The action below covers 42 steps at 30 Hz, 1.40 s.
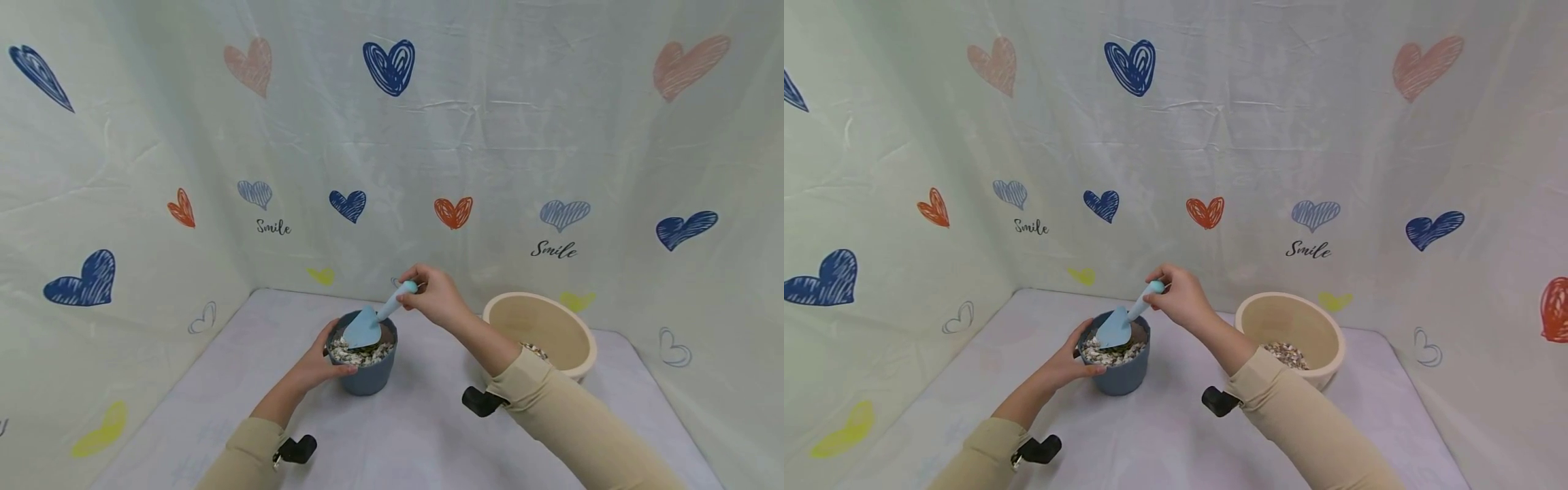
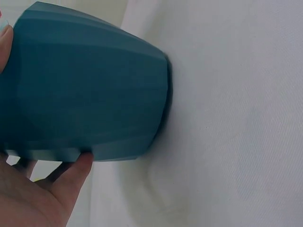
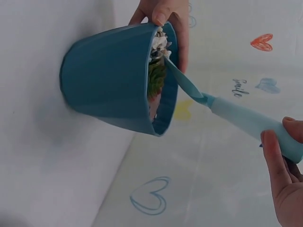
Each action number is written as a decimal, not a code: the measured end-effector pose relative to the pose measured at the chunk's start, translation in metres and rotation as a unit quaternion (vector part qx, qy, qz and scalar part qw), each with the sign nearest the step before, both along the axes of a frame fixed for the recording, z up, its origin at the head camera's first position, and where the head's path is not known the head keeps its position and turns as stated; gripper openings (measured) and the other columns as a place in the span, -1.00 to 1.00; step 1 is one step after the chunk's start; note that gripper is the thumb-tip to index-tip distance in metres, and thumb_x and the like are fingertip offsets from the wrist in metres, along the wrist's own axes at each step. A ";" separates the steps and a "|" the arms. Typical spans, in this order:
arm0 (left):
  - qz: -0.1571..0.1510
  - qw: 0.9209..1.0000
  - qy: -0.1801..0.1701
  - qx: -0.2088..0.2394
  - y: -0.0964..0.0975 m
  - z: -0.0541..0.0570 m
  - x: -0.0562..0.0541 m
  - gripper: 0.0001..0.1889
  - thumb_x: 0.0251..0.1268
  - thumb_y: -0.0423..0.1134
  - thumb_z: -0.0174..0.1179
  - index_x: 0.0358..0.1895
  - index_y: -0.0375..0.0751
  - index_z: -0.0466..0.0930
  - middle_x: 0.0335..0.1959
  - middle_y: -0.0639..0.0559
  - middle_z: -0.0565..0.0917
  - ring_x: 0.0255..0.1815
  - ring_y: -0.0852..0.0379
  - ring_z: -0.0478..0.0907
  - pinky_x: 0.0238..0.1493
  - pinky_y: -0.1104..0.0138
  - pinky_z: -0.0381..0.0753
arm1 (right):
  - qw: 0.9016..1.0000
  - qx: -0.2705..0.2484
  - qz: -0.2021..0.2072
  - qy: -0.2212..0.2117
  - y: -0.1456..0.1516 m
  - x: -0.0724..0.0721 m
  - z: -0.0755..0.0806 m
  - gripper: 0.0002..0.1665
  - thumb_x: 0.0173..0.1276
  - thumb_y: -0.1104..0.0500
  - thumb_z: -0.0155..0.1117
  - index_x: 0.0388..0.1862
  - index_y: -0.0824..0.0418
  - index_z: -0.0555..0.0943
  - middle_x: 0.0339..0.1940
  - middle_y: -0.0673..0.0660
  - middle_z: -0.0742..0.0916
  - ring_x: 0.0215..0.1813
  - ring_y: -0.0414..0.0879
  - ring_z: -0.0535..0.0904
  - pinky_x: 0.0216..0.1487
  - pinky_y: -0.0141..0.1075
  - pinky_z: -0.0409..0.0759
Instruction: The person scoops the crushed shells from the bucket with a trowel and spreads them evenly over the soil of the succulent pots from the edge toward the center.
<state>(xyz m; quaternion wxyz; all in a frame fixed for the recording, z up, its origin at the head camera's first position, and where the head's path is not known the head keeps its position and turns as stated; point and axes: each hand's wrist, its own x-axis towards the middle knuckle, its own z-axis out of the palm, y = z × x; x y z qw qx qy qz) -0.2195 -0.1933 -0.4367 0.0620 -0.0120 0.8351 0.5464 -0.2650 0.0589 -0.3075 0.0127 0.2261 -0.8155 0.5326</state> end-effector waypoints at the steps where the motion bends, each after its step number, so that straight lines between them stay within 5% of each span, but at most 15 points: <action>1: 0.002 1.000 -0.001 0.001 0.000 0.000 0.000 0.17 0.00 -0.18 0.53 0.58 -0.01 -0.17 0.54 -0.37 -0.13 0.48 -0.47 -0.20 0.29 -0.35 0.07 | 1.000 0.003 0.000 0.003 0.000 0.001 0.000 -0.70 0.23 0.37 0.40 -0.05 0.36 0.61 -0.29 0.15 0.69 -0.36 -0.07 0.68 -0.30 -0.25 0.66; 10: 0.007 1.000 0.011 -0.003 0.002 0.000 0.002 0.23 -0.10 0.00 0.56 0.58 0.03 -0.16 0.52 -0.41 -0.08 0.45 -0.51 -0.12 0.26 -0.37 0.10 | 0.999 0.024 0.020 0.043 0.002 0.013 0.004 -0.75 0.20 0.38 0.42 -0.14 0.26 0.64 -0.27 0.11 0.67 -0.37 -0.09 0.64 -0.32 -0.26 0.64; 19: 0.015 1.000 0.005 0.005 0.003 0.002 0.003 0.18 -0.02 -0.21 0.54 0.58 -0.05 -0.17 0.54 -0.37 -0.11 0.48 -0.46 -0.16 0.30 -0.33 0.08 | 0.996 0.005 0.053 0.073 0.016 0.021 0.000 -0.77 0.21 0.39 0.41 -0.16 0.26 0.63 -0.19 0.13 0.66 -0.26 -0.08 0.66 -0.25 -0.27 0.66; 31: 0.018 1.000 0.008 -0.006 0.004 0.000 0.002 0.19 -0.06 -0.20 0.55 0.57 -0.07 -0.15 0.53 -0.39 -0.08 0.47 -0.48 -0.13 0.29 -0.34 0.08 | 0.987 0.007 0.117 0.107 0.025 0.027 -0.006 -0.76 0.20 0.42 0.41 -0.16 0.25 0.63 -0.19 0.12 0.65 -0.27 -0.10 0.65 -0.22 -0.30 0.68; 42: 0.021 1.000 0.012 -0.002 0.005 0.003 0.003 0.24 -0.12 -0.23 0.58 0.58 -0.11 -0.17 0.53 -0.37 -0.08 0.49 -0.43 -0.16 0.32 -0.32 0.05 | 0.991 -0.010 0.085 0.102 0.029 0.024 -0.013 -0.79 0.22 0.43 0.37 -0.17 0.29 0.63 -0.16 0.16 0.67 -0.19 -0.05 0.68 -0.17 -0.30 0.67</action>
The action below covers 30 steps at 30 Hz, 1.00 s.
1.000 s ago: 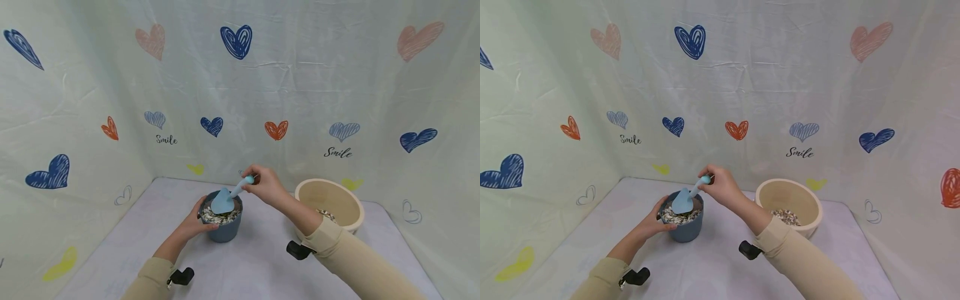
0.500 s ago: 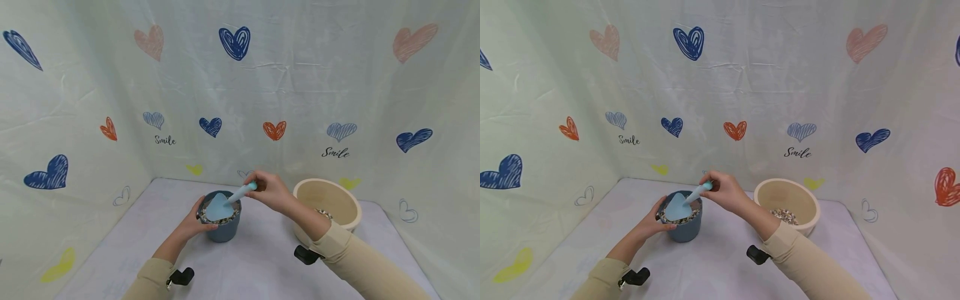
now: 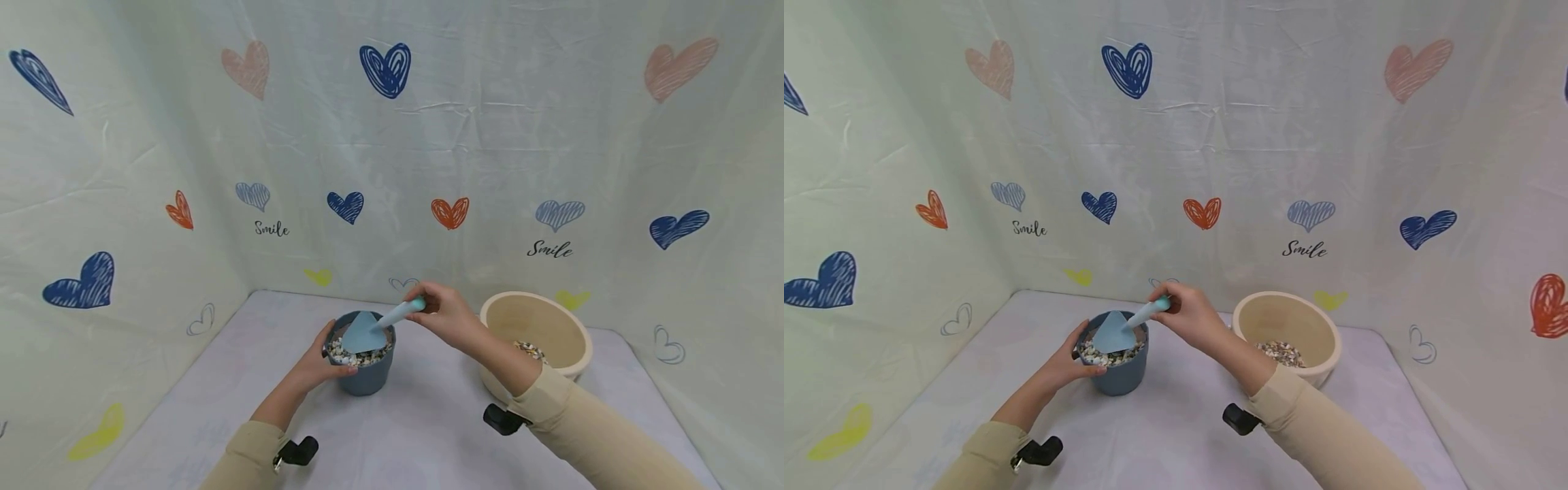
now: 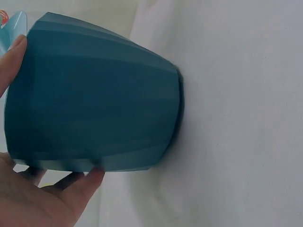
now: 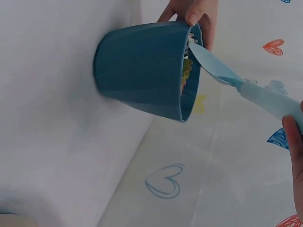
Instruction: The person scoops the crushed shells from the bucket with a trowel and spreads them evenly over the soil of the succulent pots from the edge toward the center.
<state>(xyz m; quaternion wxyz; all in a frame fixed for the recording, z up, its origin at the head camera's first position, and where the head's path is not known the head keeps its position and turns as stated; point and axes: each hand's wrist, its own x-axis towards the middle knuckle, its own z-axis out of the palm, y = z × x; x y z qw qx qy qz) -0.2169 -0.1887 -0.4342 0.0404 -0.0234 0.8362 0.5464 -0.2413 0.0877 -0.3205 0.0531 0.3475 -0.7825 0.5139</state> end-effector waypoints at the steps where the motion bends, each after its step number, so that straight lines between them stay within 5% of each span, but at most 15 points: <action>1: -0.001 1.000 0.004 -0.004 0.000 0.001 0.000 0.25 -0.14 -0.23 0.59 0.58 -0.12 -0.17 0.53 -0.36 -0.08 0.49 -0.42 -0.16 0.33 -0.31 0.04 | 1.000 -0.005 -0.010 0.001 0.003 0.000 0.000 -0.78 0.22 0.43 0.38 -0.16 0.29 0.63 -0.17 0.16 0.67 -0.20 -0.05 0.67 -0.17 -0.30 0.67; 5: -0.013 0.997 0.050 -0.050 0.002 0.008 0.002 0.28 -0.18 -0.18 0.61 0.57 -0.15 -0.16 0.53 -0.35 -0.07 0.50 -0.39 -0.14 0.34 -0.29 0.05 | 0.998 -0.035 -0.059 0.012 0.020 0.003 0.000 -0.76 0.20 0.44 0.40 -0.15 0.33 0.62 -0.16 0.20 0.69 -0.21 -0.06 0.66 -0.18 -0.33 0.67; 10: -0.030 0.985 0.130 -0.110 0.008 0.023 0.001 0.22 -0.15 -0.12 0.60 0.57 -0.13 -0.09 0.57 -0.23 -0.13 0.53 -0.29 -0.16 0.33 -0.29 0.07 | 0.992 -0.084 -0.095 -0.002 0.052 0.009 -0.001 -0.76 0.20 0.49 0.36 -0.15 0.43 0.58 -0.15 0.31 0.67 -0.23 -0.14 0.64 -0.21 -0.37 0.66; 16: -0.047 0.974 0.183 -0.125 0.035 0.046 0.005 0.15 -0.14 -0.17 0.60 0.55 -0.08 0.03 0.58 -0.08 -0.07 0.54 -0.19 -0.13 0.35 -0.25 0.09 | 0.985 -0.102 -0.135 -0.019 0.100 0.024 0.002 -0.73 0.25 0.49 0.31 -0.08 0.49 0.51 -0.13 0.26 0.64 -0.20 -0.24 0.63 -0.15 -0.35 0.67; 23: -0.100 0.970 0.198 -0.102 0.087 0.056 0.011 0.11 -0.08 -0.02 0.56 0.55 -0.05 0.05 0.57 -0.03 0.00 0.53 -0.17 -0.05 0.33 -0.23 0.17 | 0.977 -0.106 -0.184 -0.021 0.156 0.042 0.006 -0.69 0.33 0.46 0.25 0.02 0.47 0.44 -0.15 -0.05 0.66 -0.21 -0.27 0.69 -0.17 -0.38 0.66; 30: -0.143 0.973 0.165 -0.071 0.146 0.056 0.006 0.08 -0.06 0.02 0.54 0.54 -0.02 0.07 0.53 -0.04 0.11 0.50 -0.12 0.06 0.34 -0.15 0.22 | 0.966 -0.146 -0.214 -0.026 0.197 0.051 0.002 -0.71 0.35 0.43 0.24 0.01 0.29 0.46 -0.13 -0.07 0.68 -0.25 -0.27 0.71 -0.13 -0.49 0.60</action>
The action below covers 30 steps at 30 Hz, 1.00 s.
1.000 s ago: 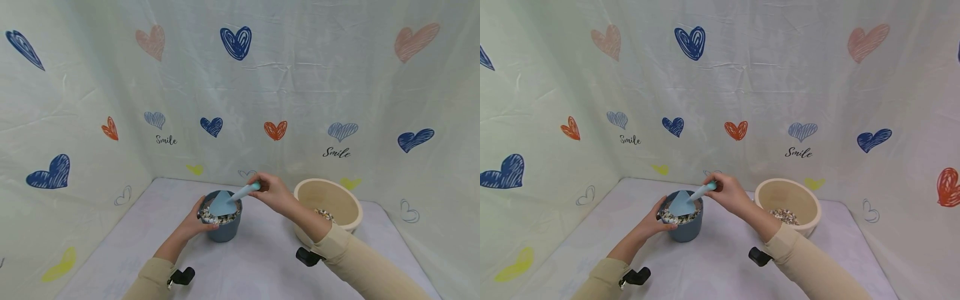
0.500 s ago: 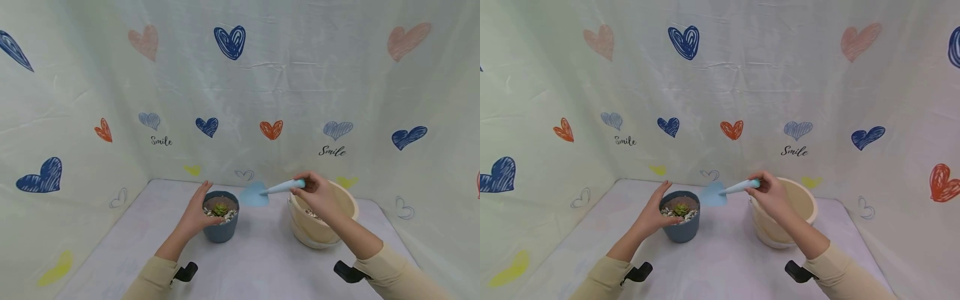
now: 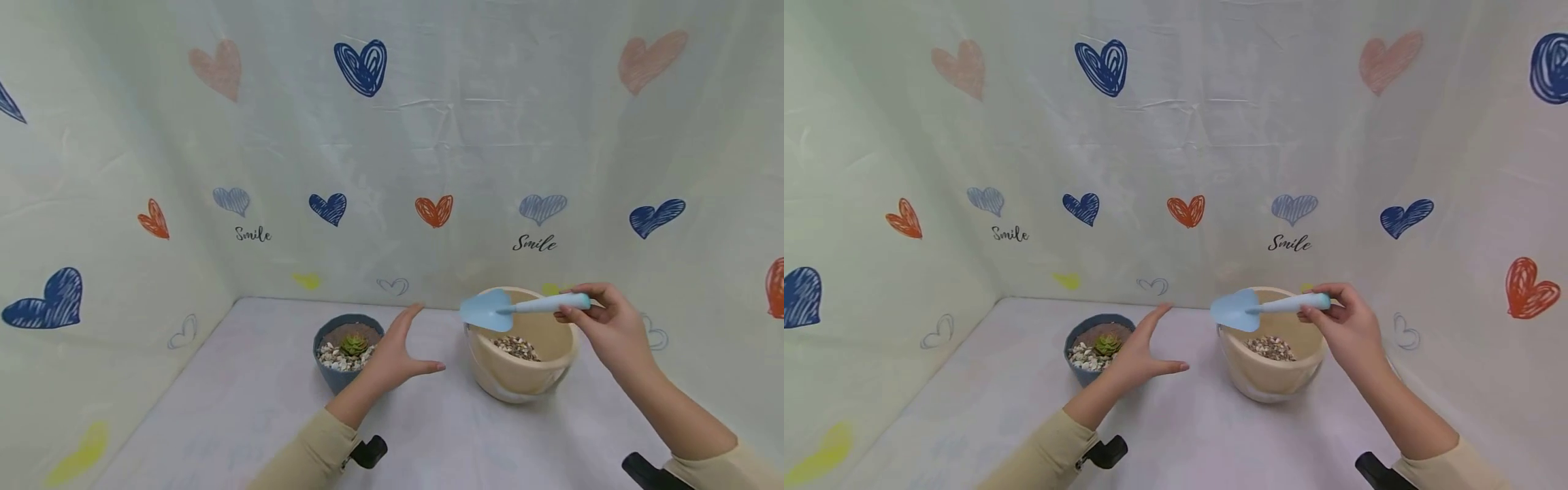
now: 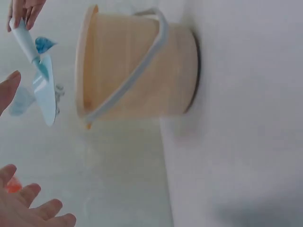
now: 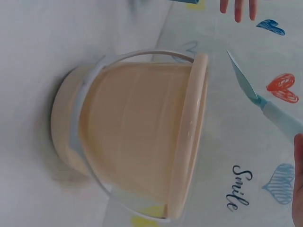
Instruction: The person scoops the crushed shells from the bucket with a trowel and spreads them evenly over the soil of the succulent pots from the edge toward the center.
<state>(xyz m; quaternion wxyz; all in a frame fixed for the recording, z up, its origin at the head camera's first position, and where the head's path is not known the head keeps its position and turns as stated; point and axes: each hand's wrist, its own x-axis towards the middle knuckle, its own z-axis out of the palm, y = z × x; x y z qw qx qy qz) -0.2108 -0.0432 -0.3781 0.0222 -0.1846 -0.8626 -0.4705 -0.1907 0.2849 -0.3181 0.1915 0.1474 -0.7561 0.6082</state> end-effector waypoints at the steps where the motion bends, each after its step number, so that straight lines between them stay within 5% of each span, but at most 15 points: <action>1: -0.004 1.000 -0.008 0.003 0.009 -0.001 -0.002 0.08 -0.06 0.02 0.54 0.54 -0.01 0.07 0.52 -0.05 0.12 0.50 -0.12 0.07 0.33 -0.14 0.23 | 1.000 -0.005 -0.008 -0.008 0.005 0.002 -0.001 -0.71 0.35 0.41 0.25 0.01 0.26 0.46 -0.13 -0.07 0.67 -0.25 -0.28 0.71 -0.14 -0.51 0.60; 7: -0.014 0.998 -0.052 0.032 0.052 -0.014 -0.019 0.09 -0.07 -0.04 0.56 0.54 -0.04 0.06 0.51 -0.10 0.14 0.49 -0.14 0.10 0.35 -0.09 0.23 | 0.995 -0.055 -0.045 -0.068 0.024 0.006 -0.009 -0.70 0.32 0.29 0.34 -0.02 0.26 0.48 -0.19 -0.12 0.69 -0.31 -0.25 0.73 -0.18 -0.58 0.58; 11: -0.019 0.997 -0.060 0.052 0.068 -0.024 -0.030 0.09 -0.12 -0.08 0.58 0.52 -0.11 0.10 0.48 -0.13 0.19 0.48 -0.13 0.12 0.37 -0.07 0.22 | 0.992 0.024 -0.087 -0.086 0.028 -0.004 -0.018 -0.64 0.35 0.24 0.33 0.02 0.36 0.46 -0.21 -0.15 0.67 -0.32 -0.30 0.71 -0.19 -0.58 0.57; 16: -0.017 0.996 -0.072 0.058 0.085 -0.037 -0.041 0.10 -0.17 -0.06 0.61 0.51 -0.12 0.14 0.47 -0.11 0.21 0.47 -0.11 0.15 0.37 -0.05 0.23 | 0.976 0.150 -0.118 -0.101 0.030 -0.015 -0.025 -0.58 0.39 0.22 0.29 0.09 0.44 0.43 -0.07 0.22 0.60 -0.28 -0.35 0.66 -0.20 -0.57 0.57; 24: -0.035 0.995 -0.068 0.058 0.098 -0.039 -0.057 0.08 -0.11 -0.05 0.57 0.51 -0.13 0.13 0.46 -0.12 0.22 0.45 -0.10 0.17 0.36 -0.02 0.25 | 0.960 0.243 -0.103 -0.099 0.034 -0.034 -0.025 -0.66 0.29 0.31 0.35 -0.01 0.39 0.51 -0.07 0.33 0.59 -0.20 0.00 0.64 -0.22 -0.45 0.60; 30: -0.046 0.993 -0.085 0.068 0.107 -0.036 -0.066 0.08 -0.10 -0.07 0.57 0.52 -0.11 0.11 0.52 -0.14 0.11 0.49 -0.14 0.07 0.39 -0.02 0.19 | 0.952 0.277 -0.064 -0.111 0.039 -0.046 -0.028 -0.72 0.24 0.34 0.38 -0.09 0.34 0.55 -0.20 0.22 0.65 -0.20 0.04 0.61 -0.21 -0.26 0.67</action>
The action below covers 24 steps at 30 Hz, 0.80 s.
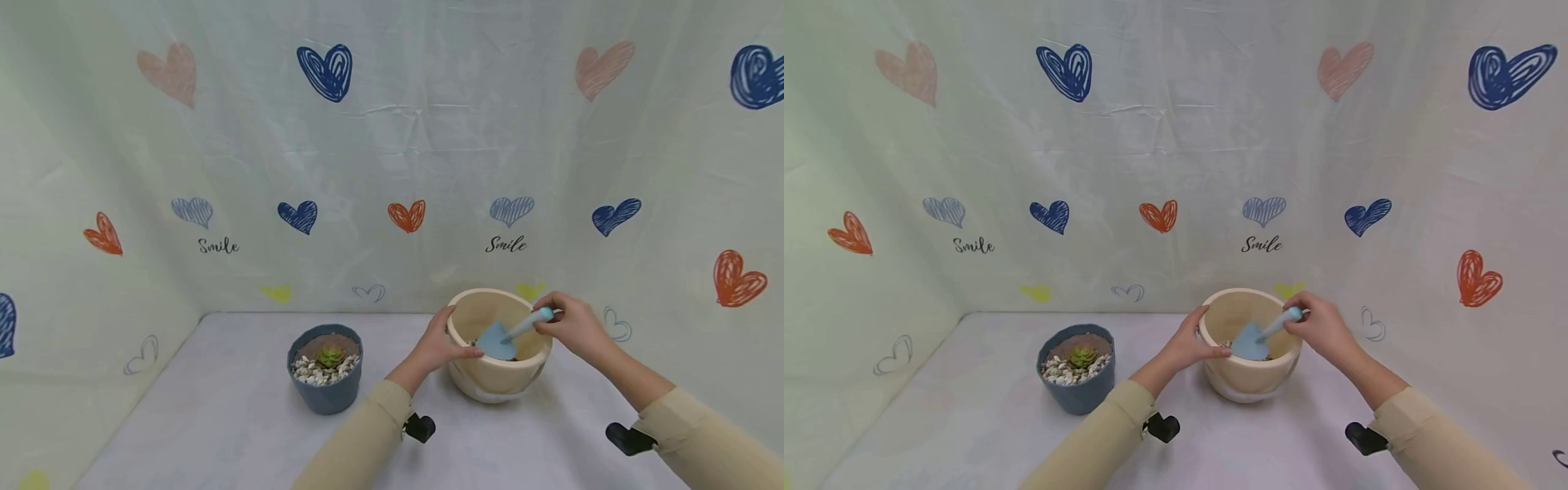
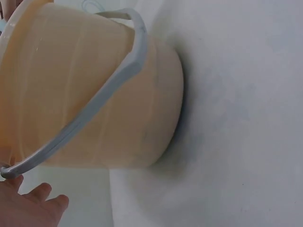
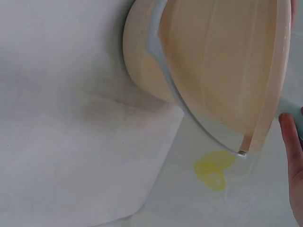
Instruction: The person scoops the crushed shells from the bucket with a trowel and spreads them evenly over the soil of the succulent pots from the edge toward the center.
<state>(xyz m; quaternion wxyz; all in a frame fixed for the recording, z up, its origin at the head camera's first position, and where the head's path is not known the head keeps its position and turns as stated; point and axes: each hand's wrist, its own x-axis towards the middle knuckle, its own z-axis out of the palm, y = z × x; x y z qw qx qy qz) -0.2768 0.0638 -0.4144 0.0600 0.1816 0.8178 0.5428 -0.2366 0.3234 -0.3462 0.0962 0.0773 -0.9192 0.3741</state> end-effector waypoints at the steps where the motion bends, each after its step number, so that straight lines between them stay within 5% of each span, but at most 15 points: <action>1: 0.001 1.000 0.001 0.001 0.000 -0.001 -0.001 0.08 -0.10 -0.08 0.58 0.52 -0.11 0.12 0.51 -0.14 0.11 0.49 -0.14 0.08 0.39 -0.03 0.20 | 1.000 -0.002 0.010 -0.007 -0.001 -0.002 -0.001 -0.73 0.24 0.34 0.38 -0.09 0.35 0.55 -0.21 0.21 0.66 -0.20 0.04 0.62 -0.20 -0.24 0.68; 12: 0.004 1.000 -0.008 0.005 0.002 -0.004 0.004 0.10 -0.09 -0.08 0.58 0.54 -0.08 0.07 0.53 -0.10 0.09 0.50 -0.13 0.06 0.40 -0.07 0.15 | 0.997 0.001 0.057 -0.050 -0.001 -0.009 -0.014 -0.72 0.24 0.39 0.36 -0.08 0.39 0.55 -0.20 0.19 0.67 -0.19 0.04 0.63 -0.23 -0.28 0.69; 24: 0.008 1.000 -0.014 -0.014 0.002 -0.003 0.001 0.12 -0.07 -0.04 0.56 0.56 -0.04 0.01 0.56 -0.06 0.03 0.52 -0.12 0.00 0.41 -0.07 0.12 | 0.990 0.000 0.121 -0.068 0.007 -0.020 -0.009 -0.76 0.14 0.40 0.45 -0.24 0.32 0.59 -0.30 0.16 0.67 -0.32 -0.02 0.62 -0.30 -0.31 0.67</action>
